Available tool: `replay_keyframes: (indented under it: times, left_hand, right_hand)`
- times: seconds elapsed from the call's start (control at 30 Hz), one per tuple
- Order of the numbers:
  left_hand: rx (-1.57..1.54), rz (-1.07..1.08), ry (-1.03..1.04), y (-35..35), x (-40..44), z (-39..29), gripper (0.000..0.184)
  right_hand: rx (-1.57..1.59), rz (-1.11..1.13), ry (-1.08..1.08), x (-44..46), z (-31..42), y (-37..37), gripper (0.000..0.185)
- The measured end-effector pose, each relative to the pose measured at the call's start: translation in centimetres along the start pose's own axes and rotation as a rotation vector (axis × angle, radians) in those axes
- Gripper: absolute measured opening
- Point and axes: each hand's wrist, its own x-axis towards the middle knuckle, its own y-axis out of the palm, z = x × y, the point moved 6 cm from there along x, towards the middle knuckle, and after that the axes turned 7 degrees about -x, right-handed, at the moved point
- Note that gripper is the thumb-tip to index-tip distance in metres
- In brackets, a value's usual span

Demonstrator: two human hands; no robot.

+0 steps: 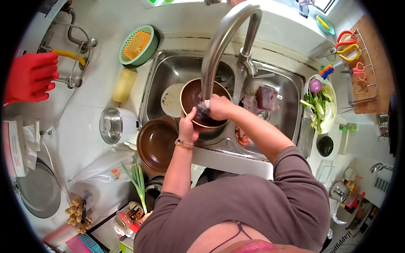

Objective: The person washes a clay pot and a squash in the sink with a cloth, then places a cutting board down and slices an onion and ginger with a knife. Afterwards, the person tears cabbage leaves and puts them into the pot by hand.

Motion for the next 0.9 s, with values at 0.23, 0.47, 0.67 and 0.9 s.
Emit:
replay_keyframes:
  times: [0.23,0.47,0.67,0.9]
  left_hand:
    - [0.070,0.025,-0.045,1.2,-1.5,-1.8,0.045]
    - [0.385,0.064,0.302,1.7,-1.0,-1.8,0.083]
    - [0.371,0.048,0.398,1.5,-1.6,0.0,0.093]
    - [0.439,0.087,0.318,1.4,-1.9,-0.8,0.081]
  right_hand:
    - [-0.342,-0.223,-0.279,-1.2,1.9,-1.8,0.042]
    - [-0.112,-0.204,0.218,0.6,0.5,0.2,0.031]
    - [1.895,0.257,0.509,4.3,-1.9,5.1,0.029]
    - [-0.010,-0.060,0.162,0.3,0.7,-0.5,0.015]
